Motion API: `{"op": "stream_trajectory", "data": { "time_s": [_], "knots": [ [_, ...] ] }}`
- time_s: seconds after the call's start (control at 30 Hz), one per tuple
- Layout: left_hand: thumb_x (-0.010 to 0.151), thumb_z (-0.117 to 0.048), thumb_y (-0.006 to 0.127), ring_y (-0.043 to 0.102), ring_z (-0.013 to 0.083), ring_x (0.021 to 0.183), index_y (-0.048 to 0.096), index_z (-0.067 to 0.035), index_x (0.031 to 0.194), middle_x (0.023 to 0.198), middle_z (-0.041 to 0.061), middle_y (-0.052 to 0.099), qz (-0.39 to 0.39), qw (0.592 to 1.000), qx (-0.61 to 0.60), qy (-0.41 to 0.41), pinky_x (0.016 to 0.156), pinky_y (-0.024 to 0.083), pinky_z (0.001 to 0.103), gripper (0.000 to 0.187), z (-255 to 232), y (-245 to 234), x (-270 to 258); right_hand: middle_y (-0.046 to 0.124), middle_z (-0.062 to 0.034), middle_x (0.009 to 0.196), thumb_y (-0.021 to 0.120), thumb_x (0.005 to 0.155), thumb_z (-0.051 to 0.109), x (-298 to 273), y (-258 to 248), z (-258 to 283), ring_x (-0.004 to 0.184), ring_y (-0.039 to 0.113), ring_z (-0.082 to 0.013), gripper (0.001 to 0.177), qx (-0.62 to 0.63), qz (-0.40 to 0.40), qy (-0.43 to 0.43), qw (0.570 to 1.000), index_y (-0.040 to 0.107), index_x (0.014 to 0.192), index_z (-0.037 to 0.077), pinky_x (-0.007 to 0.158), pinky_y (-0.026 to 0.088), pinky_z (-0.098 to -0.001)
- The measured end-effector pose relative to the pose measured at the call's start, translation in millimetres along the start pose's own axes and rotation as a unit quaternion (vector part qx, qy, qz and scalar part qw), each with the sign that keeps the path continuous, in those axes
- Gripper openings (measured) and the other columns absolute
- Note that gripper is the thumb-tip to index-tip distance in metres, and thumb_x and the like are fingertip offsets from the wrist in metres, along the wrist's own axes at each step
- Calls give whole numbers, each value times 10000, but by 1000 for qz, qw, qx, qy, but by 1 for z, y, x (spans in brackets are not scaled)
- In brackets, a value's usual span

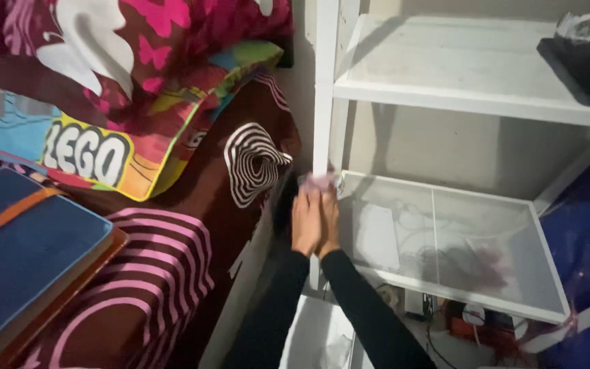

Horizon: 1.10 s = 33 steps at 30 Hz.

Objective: Organizing and cleaning a shelf unit in a bedroom.

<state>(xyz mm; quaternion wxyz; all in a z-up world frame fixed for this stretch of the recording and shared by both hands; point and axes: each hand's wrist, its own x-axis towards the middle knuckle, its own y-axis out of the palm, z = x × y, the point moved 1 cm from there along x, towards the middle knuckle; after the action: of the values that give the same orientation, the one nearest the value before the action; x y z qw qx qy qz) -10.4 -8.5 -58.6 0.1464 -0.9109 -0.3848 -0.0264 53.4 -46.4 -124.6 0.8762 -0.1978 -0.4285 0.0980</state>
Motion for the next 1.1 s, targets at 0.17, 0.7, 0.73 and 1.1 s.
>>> {"op": "stream_trajectory", "data": {
  "time_s": [0.17, 0.7, 0.73, 1.1],
  "knots": [
    [1044, -440, 375, 503, 436, 1298, 543, -9, 1385, 1397, 261, 579, -4, 1000, 22, 2, 1110, 371, 484, 575, 145, 45, -32, 576, -185, 1387, 585, 968, 268, -112, 17, -54, 1289, 535, -395, 503, 24, 177, 141, 974, 481, 1417, 65, 1071, 438, -467],
    [871, -143, 581, 543, 404, 1113, 596, -18, 1131, 1123, 209, 594, -69, 985, 103, 116, 1003, 426, 499, 288, 77, 62, -125, 635, -114, 1398, 639, 919, 188, -141, -113, -104, 1380, 519, -344, 365, -85, 202, -19, 975, 666, 1279, 141, 1141, 422, -438],
    [871, -143, 581, 543, 404, 1113, 596, -18, 1131, 1123, 209, 594, -63, 986, 100, 117, 1003, 426, 499, 288, 85, 73, -123, 635, -114, 1398, 639, 919, 188, -144, -133, -124, 1380, 519, -344, 365, -91, 201, -15, 975, 666, 1279, 141, 1141, 422, -438],
    [785, -222, 637, 562, 445, 1070, 713, -89, 1031, 1123, 223, 664, 22, 881, 302, 363, 872, 452, 546, 289, 146, 180, -112, 685, -166, 1063, 552, 946, 136, -186, -371, -315, 1025, 646, -372, 195, -529, 99, 145, 830, 664, 1081, 50, 932, 509, -468]
  ]
}}
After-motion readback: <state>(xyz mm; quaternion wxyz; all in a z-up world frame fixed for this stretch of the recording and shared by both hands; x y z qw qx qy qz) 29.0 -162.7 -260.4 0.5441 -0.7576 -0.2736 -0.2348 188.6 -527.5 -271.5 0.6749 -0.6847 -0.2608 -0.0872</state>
